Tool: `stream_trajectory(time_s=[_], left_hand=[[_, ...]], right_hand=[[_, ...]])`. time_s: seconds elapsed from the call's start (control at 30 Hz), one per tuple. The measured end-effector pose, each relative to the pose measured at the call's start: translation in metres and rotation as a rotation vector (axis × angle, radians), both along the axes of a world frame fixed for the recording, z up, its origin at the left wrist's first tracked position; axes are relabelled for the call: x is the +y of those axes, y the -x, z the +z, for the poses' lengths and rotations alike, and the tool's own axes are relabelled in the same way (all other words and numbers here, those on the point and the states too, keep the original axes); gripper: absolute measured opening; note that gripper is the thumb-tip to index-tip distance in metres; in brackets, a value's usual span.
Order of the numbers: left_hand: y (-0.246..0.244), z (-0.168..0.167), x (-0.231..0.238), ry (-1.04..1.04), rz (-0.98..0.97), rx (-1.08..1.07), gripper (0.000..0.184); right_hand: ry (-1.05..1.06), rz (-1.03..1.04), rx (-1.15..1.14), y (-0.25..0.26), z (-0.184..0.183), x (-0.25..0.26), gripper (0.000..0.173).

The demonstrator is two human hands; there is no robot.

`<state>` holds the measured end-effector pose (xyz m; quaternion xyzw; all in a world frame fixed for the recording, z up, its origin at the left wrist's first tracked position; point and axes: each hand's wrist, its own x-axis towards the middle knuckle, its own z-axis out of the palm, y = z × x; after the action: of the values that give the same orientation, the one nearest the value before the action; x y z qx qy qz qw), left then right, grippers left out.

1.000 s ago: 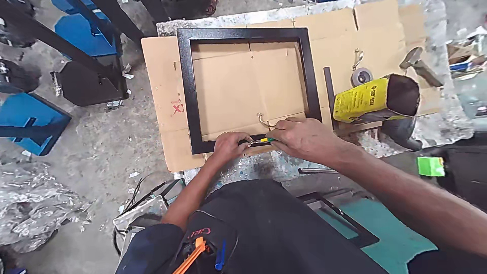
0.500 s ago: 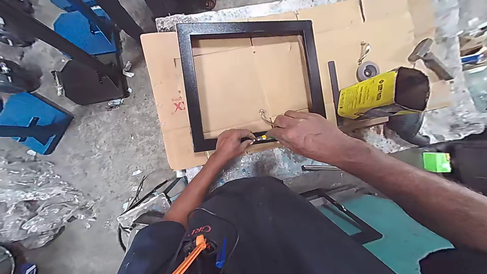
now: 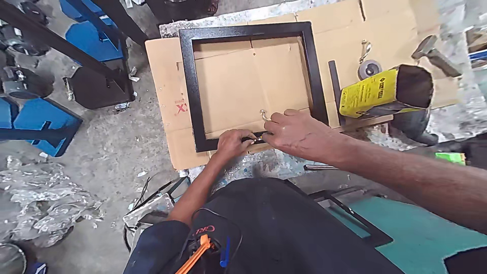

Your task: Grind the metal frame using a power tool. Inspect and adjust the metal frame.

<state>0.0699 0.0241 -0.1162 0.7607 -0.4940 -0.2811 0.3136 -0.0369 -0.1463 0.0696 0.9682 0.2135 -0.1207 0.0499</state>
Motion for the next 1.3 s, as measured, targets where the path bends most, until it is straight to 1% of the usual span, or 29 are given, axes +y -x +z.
stream_trajectory(time_s=[0.07, 0.13, 0.3, 0.37, 0.4, 0.47, 0.53, 0.57, 0.63, 0.67, 0.73, 0.77, 0.83, 0.97, 1.03, 1.1, 1.13, 1.17, 1.23, 1.3], left_hand=[[0.000, 0.000, 0.000, -0.001, 0.002, -0.005, 0.015], [0.001, -0.001, 0.001, 0.008, 0.007, -0.010, 0.015], [0.001, 0.002, 0.003, 0.030, 0.010, -0.009, 0.015], [0.001, 0.005, 0.002, 0.010, 0.011, -0.019, 0.014], [0.001, 0.007, 0.002, -0.009, 0.012, -0.022, 0.013], [0.001, 0.009, 0.001, -0.027, 0.031, -0.020, 0.012], [0.002, 0.002, 0.002, -0.028, 0.050, -0.017, 0.016], [0.002, 0.001, 0.003, -0.025, 0.056, -0.005, 0.015], [0.003, 0.001, 0.003, -0.005, 0.059, -0.002, 0.013], [0.004, 0.001, 0.003, 0.001, 0.056, -0.006, 0.013], [0.004, 0.001, 0.003, 0.018, 0.048, -0.020, 0.013], [0.004, 0.001, 0.003, 0.029, 0.044, -0.021, 0.013], [0.004, 0.001, 0.004, 0.051, 0.036, -0.015, 0.014], [0.002, 0.004, 0.003, 0.041, 0.012, -0.013, 0.016], [0.001, 0.005, 0.003, 0.022, 0.010, -0.019, 0.017], [0.002, 0.003, 0.004, 0.025, 0.011, -0.034, 0.016], [0.002, 0.002, 0.004, 0.027, 0.010, -0.039, 0.016], [0.002, 0.002, 0.004, 0.023, 0.007, -0.043, 0.015], [0.001, 0.002, 0.003, 0.023, 0.001, -0.032, 0.014], [0.001, 0.001, 0.004, 0.032, -0.003, -0.028, 0.015]], right_hand=[[0.055, 0.051, 0.044, -0.007, 0.001, 0.001, 0.017], [0.068, 0.037, 0.113, -0.011, 0.001, 0.002, 0.016], [0.220, -0.237, 0.491, -0.035, 0.023, 0.027, 0.018], [0.251, -0.350, 0.587, -0.046, 0.025, 0.036, 0.015], [0.238, -0.368, 0.587, -0.048, 0.023, 0.038, 0.013], [0.164, -0.323, 0.528, -0.046, 0.017, 0.036, 0.010], [0.133, -0.219, 0.480, -0.041, 0.011, 0.037, 0.028], [0.139, -0.147, 0.429, -0.038, 0.007, 0.037, 0.030], [0.147, 0.006, 0.306, -0.035, 0.001, 0.033, 0.018], [0.152, 0.074, 0.239, -0.034, 0.000, 0.031, 0.014], [0.160, 0.141, 0.169, -0.034, 0.000, 0.029, 0.016], [0.160, 0.137, 0.175, -0.035, 0.001, 0.028, 0.018], [0.167, 0.070, 0.266, -0.037, 0.007, 0.031, 0.021], [0.338, -0.199, 0.559, -0.048, 0.022, 0.050, 0.016], [0.337, -0.290, 0.616, -0.053, 0.023, 0.055, 0.014], [0.261, -0.257, 0.572, -0.046, 0.015, 0.052, 0.017], [0.218, -0.195, 0.529, -0.041, 0.011, 0.048, 0.027], [0.194, -0.128, 0.485, -0.037, 0.009, 0.045, 0.028], [0.165, -0.018, 0.388, -0.033, 0.008, 0.040, 0.012], [0.141, 0.045, 0.264, -0.029, 0.003, 0.032, 0.015]])
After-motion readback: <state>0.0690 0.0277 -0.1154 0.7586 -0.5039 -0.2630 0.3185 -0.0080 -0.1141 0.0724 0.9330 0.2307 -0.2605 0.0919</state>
